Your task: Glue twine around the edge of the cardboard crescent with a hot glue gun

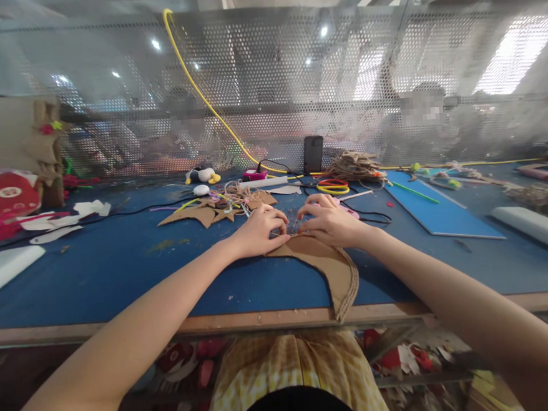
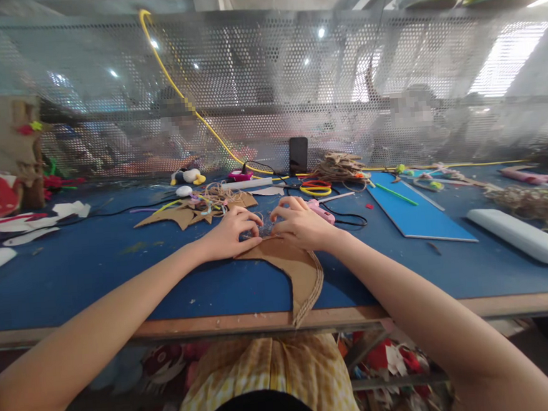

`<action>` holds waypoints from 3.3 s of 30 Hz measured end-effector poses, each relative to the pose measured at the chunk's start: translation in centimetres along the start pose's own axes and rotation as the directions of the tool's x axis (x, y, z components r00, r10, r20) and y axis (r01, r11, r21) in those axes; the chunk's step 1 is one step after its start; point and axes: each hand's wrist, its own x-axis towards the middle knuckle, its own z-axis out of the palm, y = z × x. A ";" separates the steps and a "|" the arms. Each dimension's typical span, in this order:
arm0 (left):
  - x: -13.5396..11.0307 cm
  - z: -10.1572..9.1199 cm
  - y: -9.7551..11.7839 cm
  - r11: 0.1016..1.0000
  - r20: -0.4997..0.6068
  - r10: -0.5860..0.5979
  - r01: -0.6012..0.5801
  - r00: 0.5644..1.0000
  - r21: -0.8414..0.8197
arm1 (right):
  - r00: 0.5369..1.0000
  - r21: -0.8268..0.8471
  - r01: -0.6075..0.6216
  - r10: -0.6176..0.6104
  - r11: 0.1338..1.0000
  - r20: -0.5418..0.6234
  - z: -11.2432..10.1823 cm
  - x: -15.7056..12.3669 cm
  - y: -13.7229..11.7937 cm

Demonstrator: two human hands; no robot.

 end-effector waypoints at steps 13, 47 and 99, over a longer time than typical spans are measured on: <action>0.1 0.2 -0.1 1.000 0.002 -0.004 0.004 1.000 -0.021 | 1.000 0.002 -0.017 0.017 1.000 0.020 -0.1 0.1 -0.1; -0.1 -0.2 0.4 1.000 -0.002 0.021 -0.021 1.000 0.005 | 1.000 0.000 -0.018 0.018 1.000 0.008 0.2 0.2 -0.3; -0.2 -0.4 0.5 0.985 0.078 0.010 -0.023 0.997 0.170 | 0.628 -0.093 -0.747 0.745 0.658 0.226 -0.2 -2.1 4.0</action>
